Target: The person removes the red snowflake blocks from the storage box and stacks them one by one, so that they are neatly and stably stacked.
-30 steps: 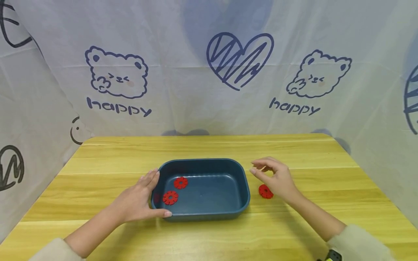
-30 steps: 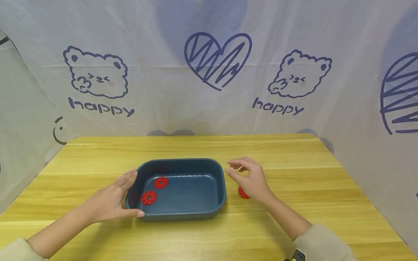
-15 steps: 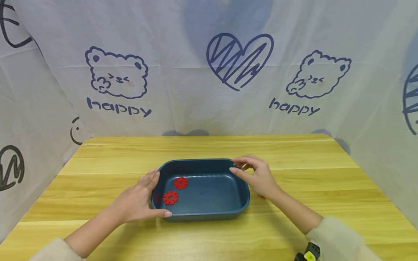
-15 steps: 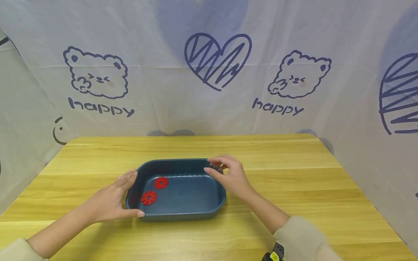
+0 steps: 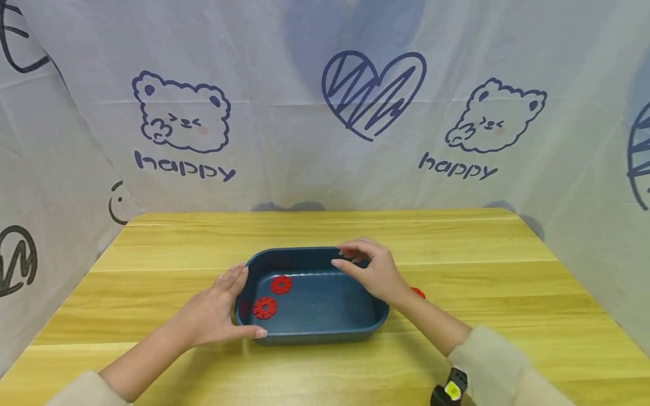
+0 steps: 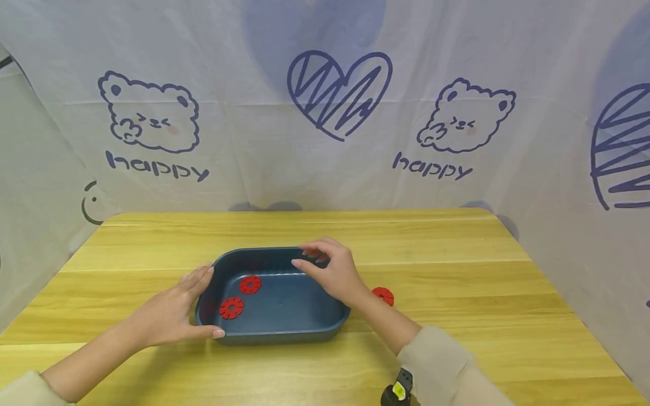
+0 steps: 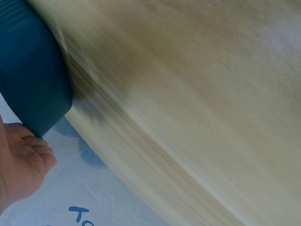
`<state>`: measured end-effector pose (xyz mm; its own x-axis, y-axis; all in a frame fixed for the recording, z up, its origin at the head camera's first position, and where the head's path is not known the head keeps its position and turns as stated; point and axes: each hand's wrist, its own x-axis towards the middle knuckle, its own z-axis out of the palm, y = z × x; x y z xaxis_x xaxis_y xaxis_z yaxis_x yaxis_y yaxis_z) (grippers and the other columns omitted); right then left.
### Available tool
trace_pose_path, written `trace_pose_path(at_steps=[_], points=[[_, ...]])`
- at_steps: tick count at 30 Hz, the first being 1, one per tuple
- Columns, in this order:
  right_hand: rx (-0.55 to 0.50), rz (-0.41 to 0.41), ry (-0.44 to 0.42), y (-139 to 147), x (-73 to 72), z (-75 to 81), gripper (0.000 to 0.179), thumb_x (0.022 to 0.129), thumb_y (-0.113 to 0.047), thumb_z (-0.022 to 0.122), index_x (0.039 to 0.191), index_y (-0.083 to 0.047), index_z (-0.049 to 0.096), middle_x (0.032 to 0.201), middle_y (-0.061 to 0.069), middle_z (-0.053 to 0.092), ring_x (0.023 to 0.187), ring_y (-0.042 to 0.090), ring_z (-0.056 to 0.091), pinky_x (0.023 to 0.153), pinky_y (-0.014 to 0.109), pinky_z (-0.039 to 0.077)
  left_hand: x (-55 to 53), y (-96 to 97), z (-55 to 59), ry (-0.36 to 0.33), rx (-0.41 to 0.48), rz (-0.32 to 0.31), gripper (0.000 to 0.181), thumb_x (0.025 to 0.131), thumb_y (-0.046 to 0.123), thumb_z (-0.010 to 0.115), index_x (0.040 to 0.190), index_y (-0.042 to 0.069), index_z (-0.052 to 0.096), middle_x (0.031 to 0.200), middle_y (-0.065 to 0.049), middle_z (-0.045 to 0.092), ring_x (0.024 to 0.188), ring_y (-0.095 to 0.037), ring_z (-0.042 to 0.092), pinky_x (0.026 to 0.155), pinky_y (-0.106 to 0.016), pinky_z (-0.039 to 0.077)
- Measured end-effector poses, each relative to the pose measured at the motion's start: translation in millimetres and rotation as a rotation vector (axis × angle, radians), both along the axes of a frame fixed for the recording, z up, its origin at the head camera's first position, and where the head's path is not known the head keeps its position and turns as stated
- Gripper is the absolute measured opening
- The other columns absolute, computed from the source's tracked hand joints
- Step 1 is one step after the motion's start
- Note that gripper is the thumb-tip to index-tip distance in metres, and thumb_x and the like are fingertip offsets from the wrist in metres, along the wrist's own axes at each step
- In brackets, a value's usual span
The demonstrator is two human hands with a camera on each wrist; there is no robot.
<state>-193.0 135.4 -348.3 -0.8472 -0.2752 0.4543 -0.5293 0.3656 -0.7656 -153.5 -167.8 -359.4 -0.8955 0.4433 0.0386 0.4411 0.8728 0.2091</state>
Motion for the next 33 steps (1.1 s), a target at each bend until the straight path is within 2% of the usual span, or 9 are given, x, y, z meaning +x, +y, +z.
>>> trace_pose_path(at_steps=[7,15,21,28,33], points=[[-0.007,0.005,0.006,-14.3,-5.1,-0.9,0.026,0.079,-0.007,0.071,0.105,0.000,0.068,0.095,0.016,0.066,0.086,0.024,0.059,0.075,0.024,0.051,-0.6,0.2,2.0,-0.006,0.004,0.001,0.115,0.067,0.074,0.060,0.142,-0.007,0.028,0.149,-0.026,0.025,0.128,-0.052,0.035,0.088,-0.060,0.045],[-0.007,0.013,-0.035,-35.1,-10.6,-4.0,0.029,0.080,-0.012,0.072,0.105,0.002,0.068,0.095,0.015,0.066,0.086,0.025,0.060,0.075,0.025,0.051,-0.8,-0.2,0.7,-0.006,0.005,-0.003,0.115,0.067,0.073,0.061,0.142,-0.008,0.028,0.149,-0.027,0.026,0.126,-0.053,0.036,0.088,-0.060,0.045],[-0.005,0.025,-0.091,-53.5,-13.1,-11.2,0.027,0.080,-0.014,0.071,0.103,0.001,0.069,0.094,0.014,0.065,0.086,0.023,0.059,0.073,0.024,0.049,0.0,0.1,0.7,-0.007,0.011,0.002,0.115,0.067,0.072,0.061,0.142,-0.008,0.028,0.149,-0.027,0.026,0.126,-0.054,0.036,0.089,-0.060,0.044],[0.007,0.038,-0.141,-76.4,-18.1,-19.9,0.029,0.081,-0.015,0.071,0.103,0.003,0.068,0.092,0.016,0.064,0.082,0.023,0.059,0.069,0.017,0.047,0.3,-0.5,0.7,-0.007,0.017,-0.004,0.114,0.068,0.071,0.062,0.142,-0.008,0.027,0.148,-0.028,0.026,0.125,-0.055,0.036,0.088,-0.061,0.043],[0.066,0.030,-0.154,-85.4,-21.3,-25.6,0.029,0.080,-0.016,0.073,0.101,0.003,0.069,0.090,0.015,0.064,0.078,0.020,0.058,0.066,0.015,0.045,-1.1,0.5,0.1,0.006,0.008,-0.010,0.114,0.068,0.072,0.061,0.141,-0.009,0.028,0.148,-0.028,0.026,0.125,-0.055,0.037,0.089,-0.060,0.044]])
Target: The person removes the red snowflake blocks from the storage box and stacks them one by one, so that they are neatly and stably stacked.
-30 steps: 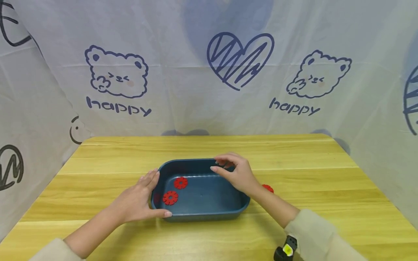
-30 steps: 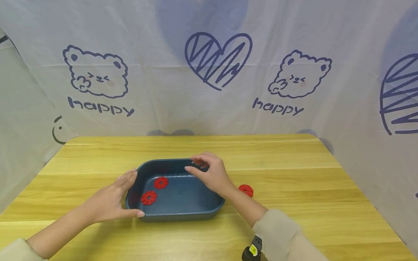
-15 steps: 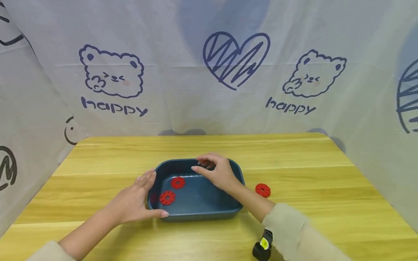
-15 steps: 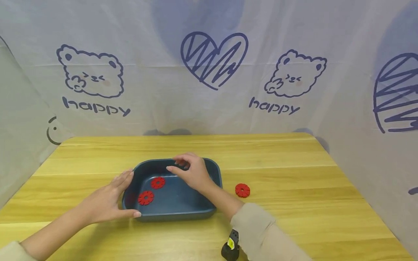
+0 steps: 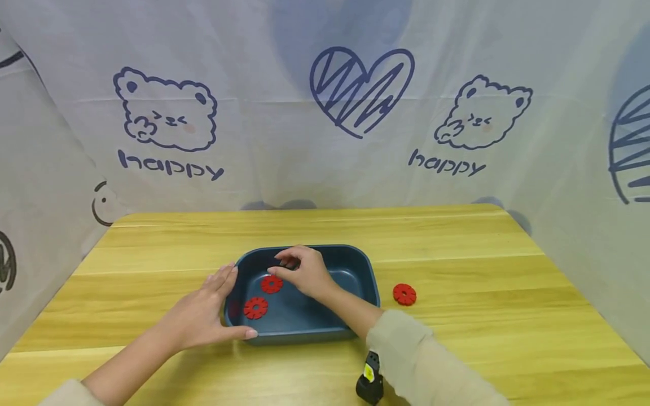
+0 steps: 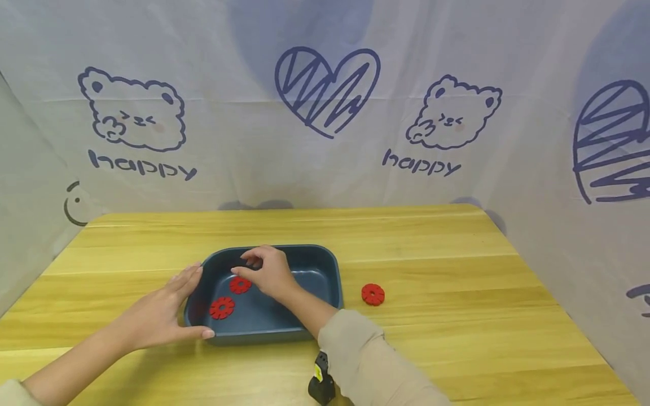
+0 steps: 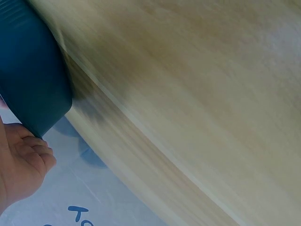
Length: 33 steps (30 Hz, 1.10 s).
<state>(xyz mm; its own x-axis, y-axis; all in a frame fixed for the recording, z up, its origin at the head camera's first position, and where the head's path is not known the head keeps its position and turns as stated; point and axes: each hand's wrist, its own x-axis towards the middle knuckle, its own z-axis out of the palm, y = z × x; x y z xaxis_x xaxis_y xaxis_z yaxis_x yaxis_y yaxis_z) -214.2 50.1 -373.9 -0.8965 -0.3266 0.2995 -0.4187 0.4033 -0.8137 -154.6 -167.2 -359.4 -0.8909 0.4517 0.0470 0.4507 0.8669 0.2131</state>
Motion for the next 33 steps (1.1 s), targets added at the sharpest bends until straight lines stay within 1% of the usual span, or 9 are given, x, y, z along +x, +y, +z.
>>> trace_pose_path(at_steps=[3,8,15,19,21,27,30,33], points=[[0.039,-0.006,-0.036,-2.9,-1.3,-2.1,0.028,0.079,-0.016,0.074,0.099,0.003,0.069,0.087,0.014,0.065,0.074,0.016,0.057,0.064,0.014,0.045,-0.2,0.9,-0.2,0.007,-0.006,0.002,0.114,0.068,0.073,0.061,0.141,-0.009,0.029,0.148,-0.028,0.027,0.124,-0.054,0.037,0.089,-0.059,0.044],[0.080,-0.023,-0.122,-4.5,-4.0,-5.3,0.025,0.077,-0.014,0.075,0.095,0.004,0.070,0.083,0.014,0.066,0.067,0.008,0.052,0.058,0.013,0.042,-0.2,1.5,0.0,0.003,0.001,0.002,0.114,0.068,0.072,0.061,0.142,-0.008,0.028,0.148,-0.028,0.026,0.124,-0.055,0.037,0.089,-0.059,0.044],[0.156,-0.035,-0.168,-5.5,-7.6,-14.6,0.023,0.075,-0.012,0.077,0.089,0.005,0.070,0.075,0.012,0.065,0.060,0.005,0.047,0.054,0.014,0.041,-1.2,1.2,2.0,-0.008,-0.004,0.002,0.114,0.068,0.074,0.060,0.142,-0.007,0.028,0.149,-0.027,0.025,0.127,-0.053,0.035,0.092,-0.059,0.042],[0.223,-0.063,-0.169,-7.4,-8.8,-18.7,0.022,0.073,-0.015,0.078,0.085,0.002,0.070,0.075,0.009,0.064,0.062,0.006,0.046,0.055,0.015,0.040,-1.1,0.9,2.7,-0.021,-0.005,0.003,0.114,0.068,0.073,0.060,0.143,-0.007,0.027,0.149,-0.027,0.024,0.126,-0.054,0.035,0.090,-0.060,0.043],[0.263,-0.071,-0.152,-8.6,-9.3,-19.8,0.021,0.072,-0.016,0.079,0.082,0.001,0.070,0.076,0.008,0.062,0.064,0.006,0.045,0.057,0.015,0.040,-0.9,0.7,2.8,-0.020,-0.005,0.004,0.114,0.068,0.073,0.060,0.143,-0.007,0.027,0.149,-0.027,0.024,0.125,-0.055,0.035,0.090,-0.060,0.043],[0.358,-0.057,-0.126,-11.1,-8.9,-21.4,0.022,0.072,-0.018,0.080,0.080,0.001,0.070,0.076,0.004,0.056,0.067,0.007,0.042,0.058,0.016,0.037,-0.8,0.9,3.0,-0.012,0.002,-0.003,0.114,0.068,0.072,0.061,0.142,-0.008,0.028,0.148,-0.028,0.026,0.128,-0.052,0.034,0.093,-0.059,0.041],[0.381,-0.053,-0.117,-11.5,-7.7,-21.2,0.022,0.072,-0.017,0.080,0.079,0.001,0.069,0.076,0.003,0.053,0.067,0.007,0.041,0.059,0.016,0.036,-0.5,1.5,3.1,-0.016,0.004,-0.003,0.114,0.068,0.072,0.061,0.142,-0.009,0.028,0.148,-0.028,0.025,0.128,-0.052,0.034,0.094,-0.059,0.041],[0.391,-0.058,-0.108,-12.9,-7.7,-20.3,0.021,0.071,-0.017,0.080,0.076,0.000,0.068,0.076,0.004,0.055,0.068,0.009,0.043,0.060,0.017,0.038,-0.4,1.6,3.6,-0.021,0.004,0.001,0.114,0.068,0.072,0.061,0.142,-0.008,0.027,0.148,-0.028,0.025,0.128,-0.052,0.033,0.094,-0.060,0.040]])
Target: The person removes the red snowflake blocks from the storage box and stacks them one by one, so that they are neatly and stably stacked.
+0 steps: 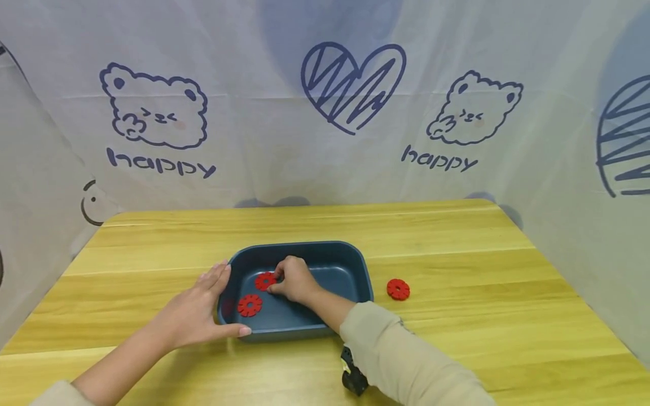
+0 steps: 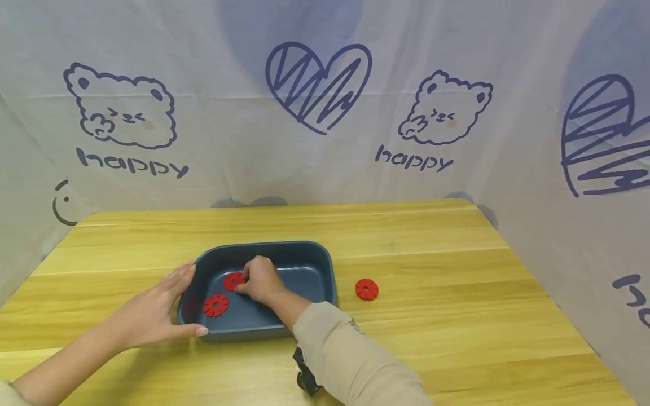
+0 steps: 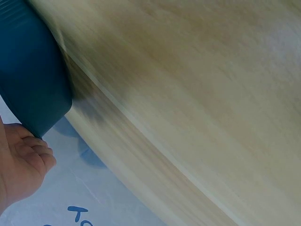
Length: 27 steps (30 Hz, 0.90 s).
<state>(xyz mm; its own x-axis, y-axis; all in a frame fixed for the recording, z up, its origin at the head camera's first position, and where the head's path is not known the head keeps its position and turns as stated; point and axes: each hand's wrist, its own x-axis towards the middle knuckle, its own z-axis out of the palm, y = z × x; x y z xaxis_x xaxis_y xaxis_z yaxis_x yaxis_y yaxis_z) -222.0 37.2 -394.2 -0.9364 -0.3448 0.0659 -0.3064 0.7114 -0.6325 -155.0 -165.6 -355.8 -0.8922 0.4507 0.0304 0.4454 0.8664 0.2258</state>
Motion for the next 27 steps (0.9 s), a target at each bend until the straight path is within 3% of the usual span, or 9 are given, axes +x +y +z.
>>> trace_pose_path(at_steps=[9,16,27], points=[[0.023,-0.002,0.023,-3.0,-12.8,-20.5,0.016,0.073,-0.019,0.078,0.072,-0.006,0.067,0.078,0.002,0.055,0.072,0.010,0.049,0.063,0.020,0.044,0.0,-0.7,-1.1,0.002,-0.001,0.010,0.115,0.067,0.073,0.061,0.142,-0.008,0.027,0.149,-0.028,0.025,0.128,-0.053,0.033,0.093,-0.060,0.040],[0.006,-0.016,0.017,-1.6,-1.6,-2.8,0.014,0.072,-0.010,0.077,0.073,0.000,0.068,0.077,0.006,0.061,0.070,0.012,0.050,0.063,0.018,0.043,0.2,-0.8,-2.9,0.009,0.002,0.002,0.114,0.068,0.073,0.060,0.142,-0.008,0.028,0.149,-0.027,0.025,0.131,-0.050,0.031,0.097,-0.059,0.039],[-0.005,0.030,-0.003,7.4,3.0,4.5,0.013,0.072,-0.009,0.077,0.068,0.000,0.068,0.072,0.007,0.067,0.058,0.005,0.045,0.054,0.015,0.040,0.1,-0.8,-3.2,0.005,0.006,-0.001,0.113,0.068,0.073,0.060,0.142,-0.008,0.028,0.149,-0.027,0.026,0.132,-0.049,0.031,0.097,-0.058,0.039]])
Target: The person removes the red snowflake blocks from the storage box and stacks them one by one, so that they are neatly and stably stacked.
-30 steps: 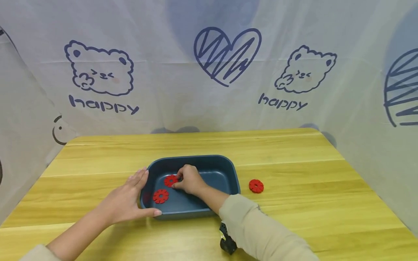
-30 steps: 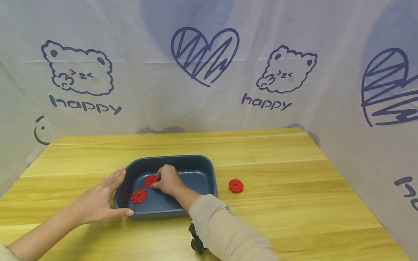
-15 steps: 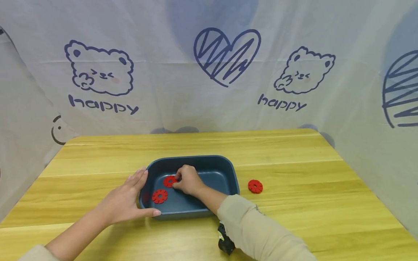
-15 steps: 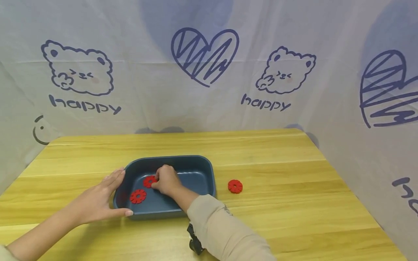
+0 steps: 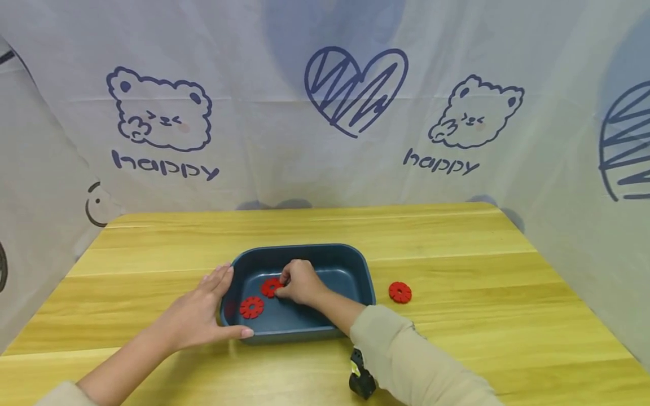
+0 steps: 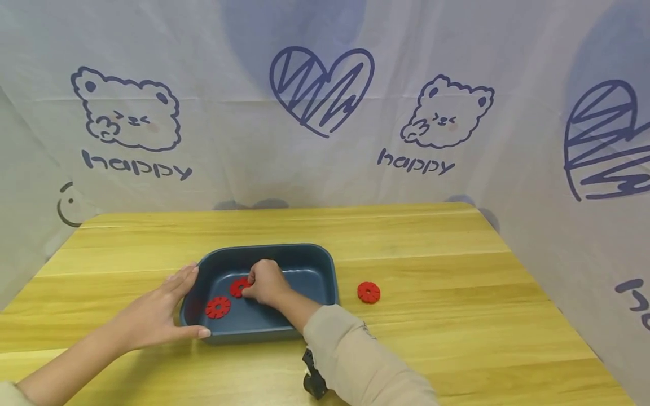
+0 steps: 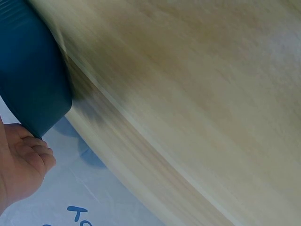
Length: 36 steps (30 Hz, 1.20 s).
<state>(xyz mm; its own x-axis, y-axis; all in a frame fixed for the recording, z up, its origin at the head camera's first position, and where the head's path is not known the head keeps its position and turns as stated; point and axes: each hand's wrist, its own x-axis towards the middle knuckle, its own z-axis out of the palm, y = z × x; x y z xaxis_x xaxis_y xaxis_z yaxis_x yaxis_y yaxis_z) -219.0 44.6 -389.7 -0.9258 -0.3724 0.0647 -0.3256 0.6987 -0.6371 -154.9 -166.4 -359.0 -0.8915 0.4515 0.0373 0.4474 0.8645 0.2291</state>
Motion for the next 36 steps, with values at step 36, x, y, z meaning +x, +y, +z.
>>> trace_pose_path(at_steps=[36], points=[[0.091,-0.028,0.025,12.0,16.0,1.3,0.056,0.069,-0.016,0.081,0.043,-0.014,0.032,0.043,-0.009,0.021,0.046,0.006,0.022,0.043,0.018,0.018,0.2,-1.6,-3.4,0.023,-0.001,-0.002,0.114,0.068,0.073,0.060,0.142,-0.008,0.028,0.148,-0.027,0.027,0.132,-0.047,0.032,0.097,-0.057,0.040]])
